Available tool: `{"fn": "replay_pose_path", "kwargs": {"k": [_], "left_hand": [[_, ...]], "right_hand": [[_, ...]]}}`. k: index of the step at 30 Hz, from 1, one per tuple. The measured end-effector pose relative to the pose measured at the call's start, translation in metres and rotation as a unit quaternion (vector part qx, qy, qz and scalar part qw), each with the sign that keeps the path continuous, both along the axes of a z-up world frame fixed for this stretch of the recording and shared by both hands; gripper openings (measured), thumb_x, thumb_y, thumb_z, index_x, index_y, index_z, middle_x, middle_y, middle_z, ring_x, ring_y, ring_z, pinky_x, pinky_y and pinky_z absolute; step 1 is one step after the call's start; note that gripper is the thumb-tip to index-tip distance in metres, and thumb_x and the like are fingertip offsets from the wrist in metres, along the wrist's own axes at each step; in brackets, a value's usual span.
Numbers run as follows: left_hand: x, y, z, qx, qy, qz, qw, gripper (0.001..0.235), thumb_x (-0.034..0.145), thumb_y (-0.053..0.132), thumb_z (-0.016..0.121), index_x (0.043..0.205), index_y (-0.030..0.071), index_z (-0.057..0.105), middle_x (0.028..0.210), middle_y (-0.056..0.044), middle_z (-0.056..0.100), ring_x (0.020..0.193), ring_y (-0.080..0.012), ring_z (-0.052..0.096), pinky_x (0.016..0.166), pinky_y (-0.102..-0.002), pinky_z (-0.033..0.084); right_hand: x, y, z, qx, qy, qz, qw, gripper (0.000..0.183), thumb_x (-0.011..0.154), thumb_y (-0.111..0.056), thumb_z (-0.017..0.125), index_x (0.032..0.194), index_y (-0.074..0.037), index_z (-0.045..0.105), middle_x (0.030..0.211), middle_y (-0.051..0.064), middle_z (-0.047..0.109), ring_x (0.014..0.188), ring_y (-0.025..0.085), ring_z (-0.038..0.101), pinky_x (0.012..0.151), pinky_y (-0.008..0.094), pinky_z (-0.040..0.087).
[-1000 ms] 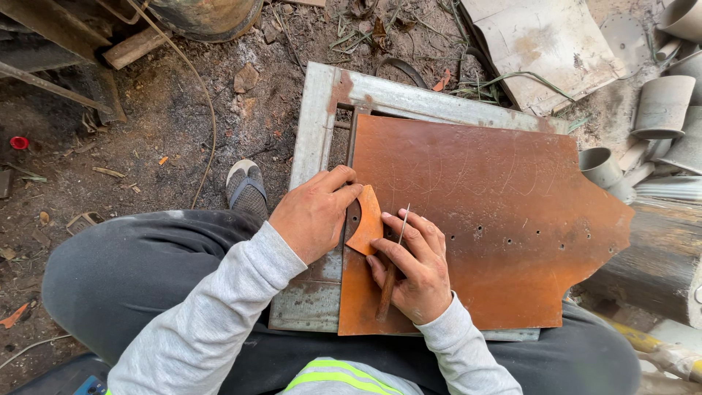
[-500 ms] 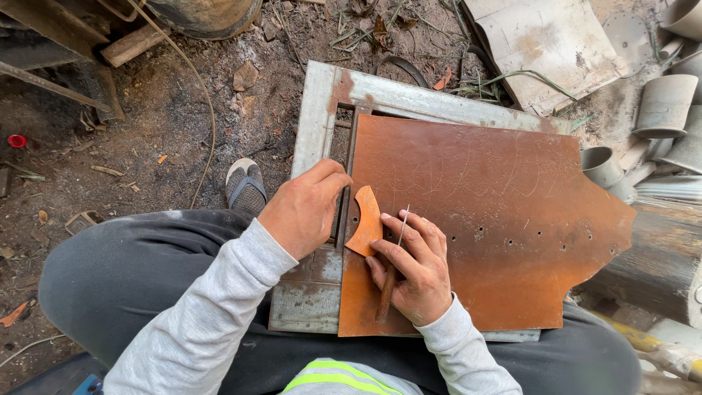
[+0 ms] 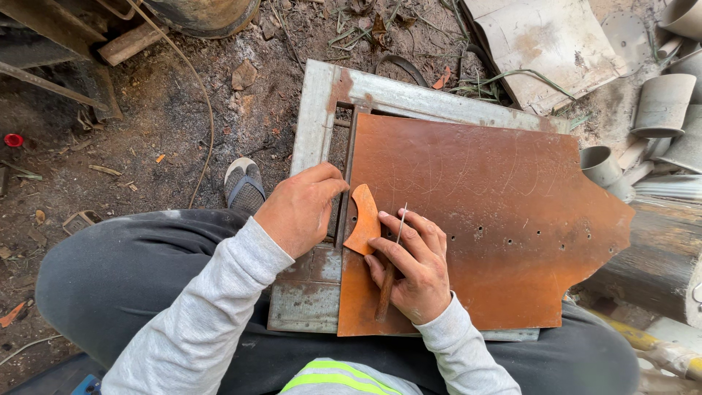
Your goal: The person uses a pointed carving tool to trace and refine the edges of a small leather piece placed on a larger leather sheet. The person repeatedly repositions the small piece and continues carving along its contours.
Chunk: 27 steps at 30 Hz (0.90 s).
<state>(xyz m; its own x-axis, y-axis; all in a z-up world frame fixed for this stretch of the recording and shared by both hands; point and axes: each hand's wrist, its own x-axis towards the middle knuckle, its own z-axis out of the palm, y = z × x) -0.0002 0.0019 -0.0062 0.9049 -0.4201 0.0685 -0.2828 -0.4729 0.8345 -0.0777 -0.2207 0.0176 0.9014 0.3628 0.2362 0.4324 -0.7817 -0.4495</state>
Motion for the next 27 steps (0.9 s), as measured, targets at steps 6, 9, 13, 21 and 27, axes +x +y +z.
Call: {"fn": "replay_pose_path", "kwargs": {"k": [6,9,13,21,27], "left_hand": [[-0.0007,-0.0020,-0.0070,0.018,-0.022,-0.012,1.000,0.028,0.082,-0.006,0.059,0.107,-0.003,0.072,0.111,-0.014,0.068,0.105,-0.0347,0.066,0.090,-0.041,0.056],[-0.0011,-0.0026,-0.0067,0.021,-0.020,-0.014,0.999,0.028,0.083,-0.005,0.060,0.108,-0.004,0.071,0.111,-0.015,0.068,0.104,-0.0341,0.066,0.090,-0.041,0.055],[-0.0011,-0.0028,-0.0040,0.018,-0.023,-0.014,0.999,0.028,0.082,-0.005,0.061,0.108,-0.004,0.070,0.109,-0.015,0.067,0.104,-0.0346,0.066,0.088,-0.042,0.055],[-0.0020,-0.0042,0.0007,0.025,-0.027,-0.015,0.999,0.030,0.083,-0.002,0.062,0.112,-0.003,0.068,0.105,-0.015,0.065,0.101,-0.0352,0.065,0.087,-0.042,0.055],[-0.0020,-0.0057,0.0001,0.035,-0.033,-0.016,0.999,0.029,0.083,-0.001,0.063,0.112,-0.002,0.068,0.103,-0.015,0.065,0.100,-0.0345,0.065,0.086,-0.042,0.055]], "right_hand": [[0.0003,0.0001,-0.0006,0.000,0.001,-0.001,1.000,0.032,0.075,-0.017,0.086,0.105,-0.012,0.074,0.133,0.008,0.068,0.129,0.034,0.056,0.107,0.046,0.041],[0.0007,0.0002,-0.0014,0.002,-0.005,0.002,1.000,0.032,0.076,-0.017,0.086,0.105,-0.012,0.074,0.133,0.009,0.067,0.129,0.034,0.056,0.108,0.046,0.040],[0.0007,0.0001,-0.0018,0.000,-0.001,0.000,1.000,0.032,0.076,-0.016,0.085,0.106,-0.012,0.074,0.133,0.009,0.068,0.129,0.034,0.056,0.108,0.046,0.040],[0.0000,-0.0013,-0.0010,0.011,0.007,-0.001,1.000,0.031,0.076,-0.011,0.082,0.106,-0.011,0.074,0.133,0.010,0.067,0.130,0.034,0.056,0.109,0.047,0.041],[0.0012,0.0003,0.0001,0.011,0.004,-0.001,1.000,0.033,0.075,-0.014,0.084,0.106,-0.010,0.073,0.132,0.011,0.067,0.129,0.034,0.056,0.108,0.047,0.040]]}}
